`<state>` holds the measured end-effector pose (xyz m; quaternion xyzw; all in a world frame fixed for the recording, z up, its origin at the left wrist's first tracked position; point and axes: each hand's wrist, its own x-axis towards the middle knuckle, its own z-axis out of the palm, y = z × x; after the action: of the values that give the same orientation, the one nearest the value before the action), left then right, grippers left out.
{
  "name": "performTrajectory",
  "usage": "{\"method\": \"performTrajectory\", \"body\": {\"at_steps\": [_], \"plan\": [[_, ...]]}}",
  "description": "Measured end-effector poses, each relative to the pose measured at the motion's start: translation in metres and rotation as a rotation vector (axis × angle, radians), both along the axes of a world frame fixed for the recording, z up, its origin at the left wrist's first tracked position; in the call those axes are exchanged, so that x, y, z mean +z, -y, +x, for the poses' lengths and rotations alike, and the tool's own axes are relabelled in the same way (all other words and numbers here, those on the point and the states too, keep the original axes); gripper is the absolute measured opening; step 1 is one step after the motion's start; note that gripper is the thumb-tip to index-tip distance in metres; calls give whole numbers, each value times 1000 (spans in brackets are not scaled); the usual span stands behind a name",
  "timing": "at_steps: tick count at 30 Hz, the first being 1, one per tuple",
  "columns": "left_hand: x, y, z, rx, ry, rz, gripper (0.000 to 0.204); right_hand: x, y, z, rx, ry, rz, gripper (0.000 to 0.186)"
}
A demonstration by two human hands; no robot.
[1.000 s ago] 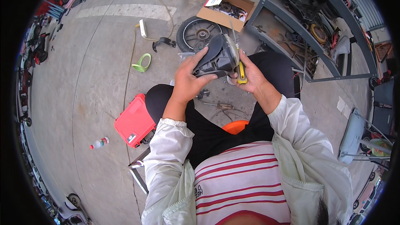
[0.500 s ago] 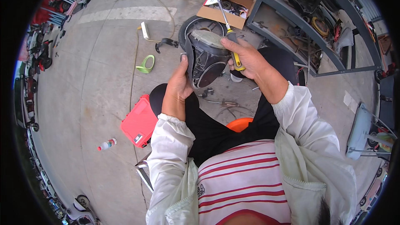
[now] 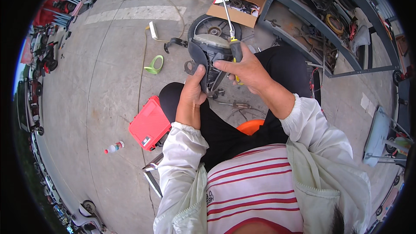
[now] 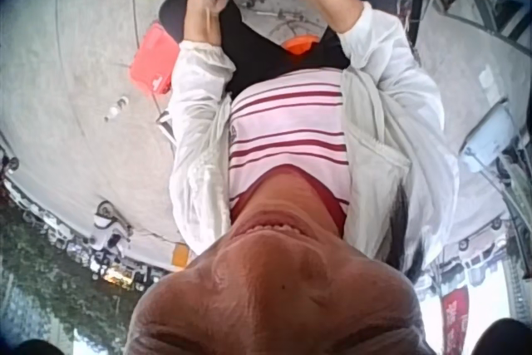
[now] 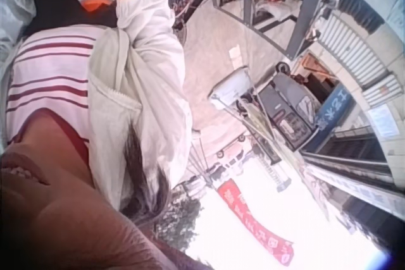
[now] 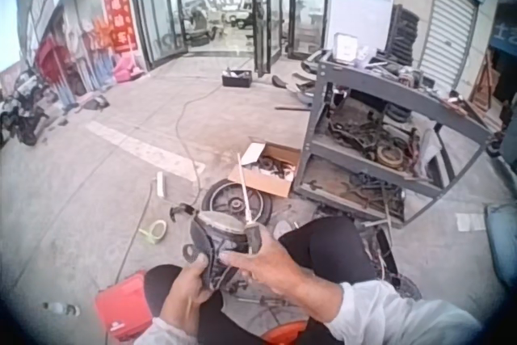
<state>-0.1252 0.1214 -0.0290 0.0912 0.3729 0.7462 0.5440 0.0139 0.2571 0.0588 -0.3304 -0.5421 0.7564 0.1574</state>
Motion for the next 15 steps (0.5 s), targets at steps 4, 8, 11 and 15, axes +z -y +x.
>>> {"method": "performTrajectory", "body": {"at_steps": [4, 8, 11, 15], "plan": [[1, -3, 1, 50, -61, -31, 59, -5, -1, 1, 13, -2, -63, 81], [10, -8, 6, 104, -108, -41, 55, -10, -2, -1, 3, -40, -87, 76], [13, -9, 9, 131, -122, -43, 55, -10, -2, -1, -5, -69, -63, 75], [7, -11, 6, 104, -71, -15, 55, -8, -4, -3, -13, -16, -23, 75]]}}
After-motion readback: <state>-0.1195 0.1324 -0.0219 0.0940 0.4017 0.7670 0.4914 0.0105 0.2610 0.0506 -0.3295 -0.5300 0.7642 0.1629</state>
